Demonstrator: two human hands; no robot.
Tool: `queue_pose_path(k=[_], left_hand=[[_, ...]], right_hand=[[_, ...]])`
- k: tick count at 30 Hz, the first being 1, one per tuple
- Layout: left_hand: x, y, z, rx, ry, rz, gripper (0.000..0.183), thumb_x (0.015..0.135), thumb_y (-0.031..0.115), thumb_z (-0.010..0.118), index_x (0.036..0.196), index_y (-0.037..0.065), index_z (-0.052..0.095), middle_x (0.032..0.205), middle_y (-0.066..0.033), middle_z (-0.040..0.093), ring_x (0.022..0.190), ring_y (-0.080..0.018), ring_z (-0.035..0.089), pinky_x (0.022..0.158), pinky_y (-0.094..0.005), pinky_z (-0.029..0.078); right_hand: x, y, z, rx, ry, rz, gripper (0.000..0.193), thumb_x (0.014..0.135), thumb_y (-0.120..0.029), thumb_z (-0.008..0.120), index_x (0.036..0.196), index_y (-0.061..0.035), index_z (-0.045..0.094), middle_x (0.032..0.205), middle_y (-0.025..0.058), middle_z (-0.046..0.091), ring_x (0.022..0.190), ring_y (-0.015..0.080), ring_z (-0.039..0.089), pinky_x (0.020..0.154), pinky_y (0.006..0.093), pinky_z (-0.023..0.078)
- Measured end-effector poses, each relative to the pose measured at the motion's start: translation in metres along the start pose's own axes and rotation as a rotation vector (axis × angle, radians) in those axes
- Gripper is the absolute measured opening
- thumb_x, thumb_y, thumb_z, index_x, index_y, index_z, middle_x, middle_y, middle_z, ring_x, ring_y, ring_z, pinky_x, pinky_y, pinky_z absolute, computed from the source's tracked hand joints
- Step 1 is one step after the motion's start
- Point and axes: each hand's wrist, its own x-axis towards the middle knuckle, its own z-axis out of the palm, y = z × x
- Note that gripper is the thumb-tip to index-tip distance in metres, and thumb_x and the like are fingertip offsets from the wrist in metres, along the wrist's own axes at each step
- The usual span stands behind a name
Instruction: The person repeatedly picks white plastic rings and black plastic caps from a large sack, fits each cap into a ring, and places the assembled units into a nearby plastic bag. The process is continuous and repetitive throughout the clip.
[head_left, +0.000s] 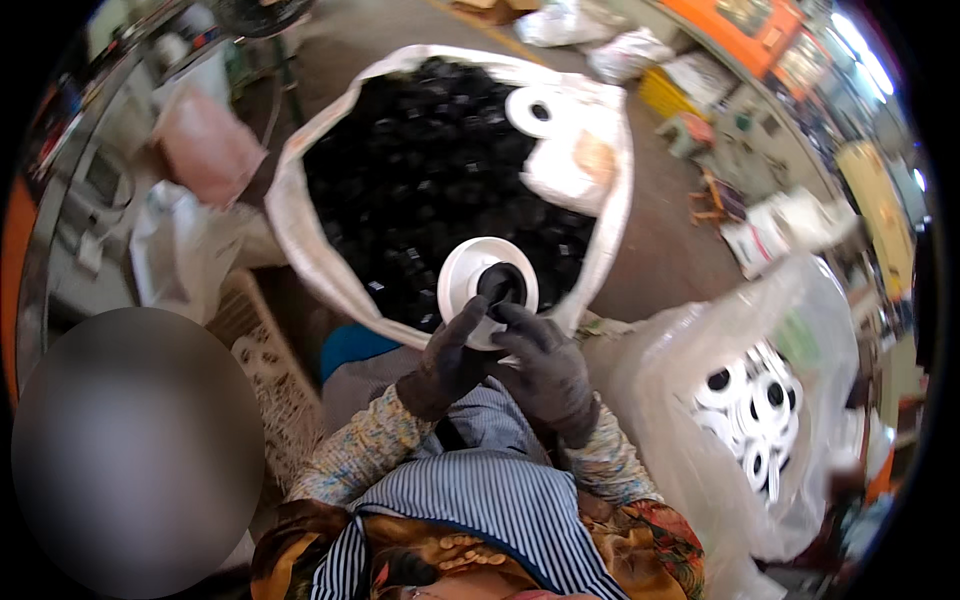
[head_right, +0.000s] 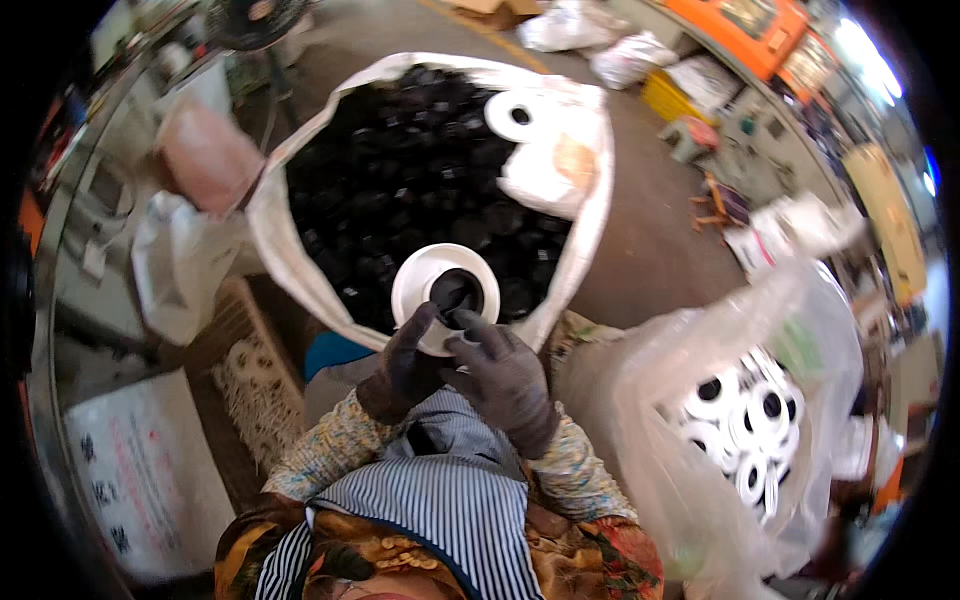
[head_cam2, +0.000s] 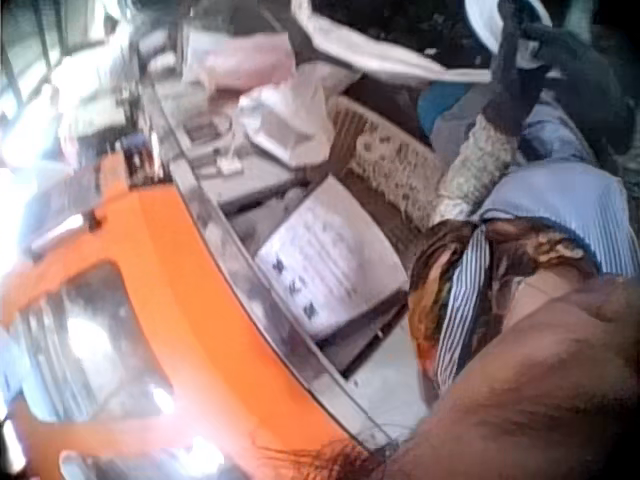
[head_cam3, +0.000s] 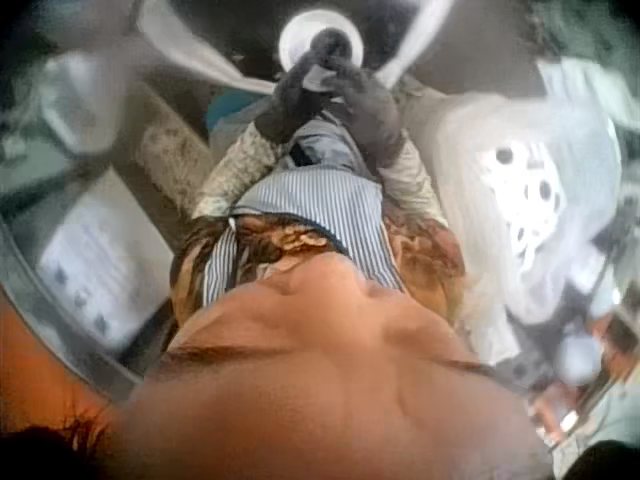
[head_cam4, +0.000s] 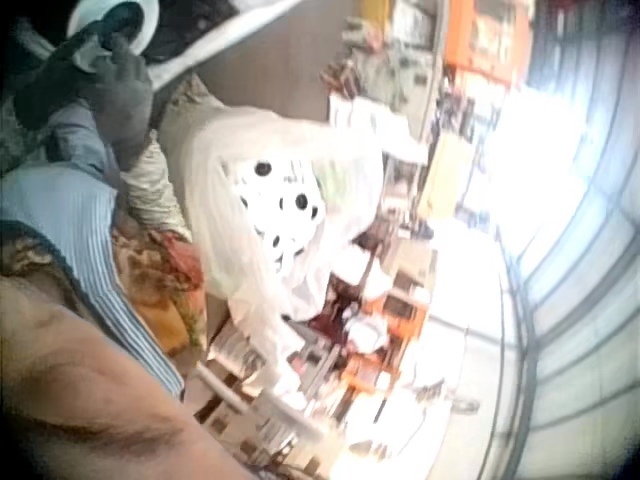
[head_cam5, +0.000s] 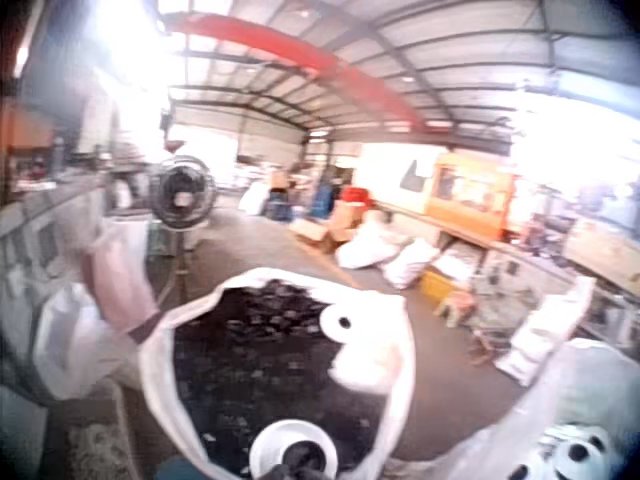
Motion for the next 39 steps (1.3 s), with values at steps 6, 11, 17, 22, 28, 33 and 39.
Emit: queue_pose_path(k=[6,11,17,22,28,33,39], left_hand=[[-0.011,0.072,-0.009,0.39,-0.002,-0.049,0.07,0.091,0.023,0.072,0.147,0.004,0.036,0.134,-0.0159,0.054,0.127,-0.0269,0.053,0.104,-0.0375,0.048],[-0.004,0.104,0.003,0.355,-0.011,-0.007,0.1,0.09,0.031,0.07,0.16,0.008,0.002,0.159,-0.0203,0.021,0.146,-0.0313,0.028,0.119,-0.044,0.028],[-0.003,0.106,0.003,0.303,0.023,-0.11,0.095,0.094,0.051,0.061,0.159,0.008,0.006,0.156,-0.0242,0.024,0.144,-0.0345,0.033,0.115,-0.0453,0.035],[-0.003,0.119,-0.001,0.36,0.036,-0.265,0.092,0.096,0.059,0.055,0.157,0.005,0.013,0.15,-0.0257,0.033,0.138,-0.034,0.041,0.112,-0.044,0.04],[-0.003,0.123,-0.013,0.55,-0.029,-0.164,0.091,0.093,0.066,0.054,0.153,0.003,0.025,0.142,-0.0239,0.045,0.131,-0.0318,0.051,0.108,-0.0401,0.045],[0.005,0.131,-0.041,1.12,-0.325,0.377,0.073,0.098,0.028,0.06,0.156,0.027,0.016,0.134,-0.0258,0.049,0.125,-0.0358,0.058,0.102,-0.0423,0.054],[0.013,0.123,-0.038,0.956,-0.186,0.481,0.084,0.092,0.023,0.068,0.156,0.032,0.014,0.149,-0.0247,0.035,0.136,-0.0383,0.044,0.107,-0.0452,0.046]], right_hand=[[0.04,0.005,0.009,0.26,-0.054,0.295,0.08,0.08,-0.011,0.079,0.148,-0.0027,0.039,0.137,0.0273,0.05,0.111,0.0366,0.065,0.089,0.0397,0.059],[0.056,0.012,0.021,0.212,-0.191,0.116,0.09,0.08,-0.018,0.078,0.154,-0.004,0.029,0.135,0.0302,0.049,0.115,0.0456,0.06,0.092,0.0458,0.055],[0.054,0.019,0.024,0.164,-0.302,0.103,0.088,0.08,-0.019,0.078,0.153,-0.0049,0.031,0.133,0.0277,0.049,0.114,0.0454,0.059,0.093,0.0461,0.054],[0.059,0.025,0.024,0.055,-0.347,-0.042,0.083,0.082,-0.022,0.077,0.152,-0.0078,0.034,0.132,0.0256,0.047,0.113,0.0428,0.059,0.091,0.0462,0.055],[0.064,0.027,0.026,-0.163,-0.416,-0.219,0.076,0.085,-0.024,0.072,0.151,-0.0134,0.037,0.134,0.0256,0.048,0.107,0.0377,0.063,0.085,0.0458,0.058],[0.064,0.028,0.03,-0.309,-0.433,-0.356,0.07,0.087,-0.023,0.068,0.15,-0.0153,0.038,0.136,0.0243,0.049,0.106,0.0353,0.065,0.08,0.0455,0.06],[0.064,0.024,0.045,0.076,-0.193,-0.038,0.08,0.08,-0.027,0.078,0.146,-0.0049,0.039,0.132,0.0265,0.053,0.107,0.0384,0.066,0.08,0.0447,0.06]])
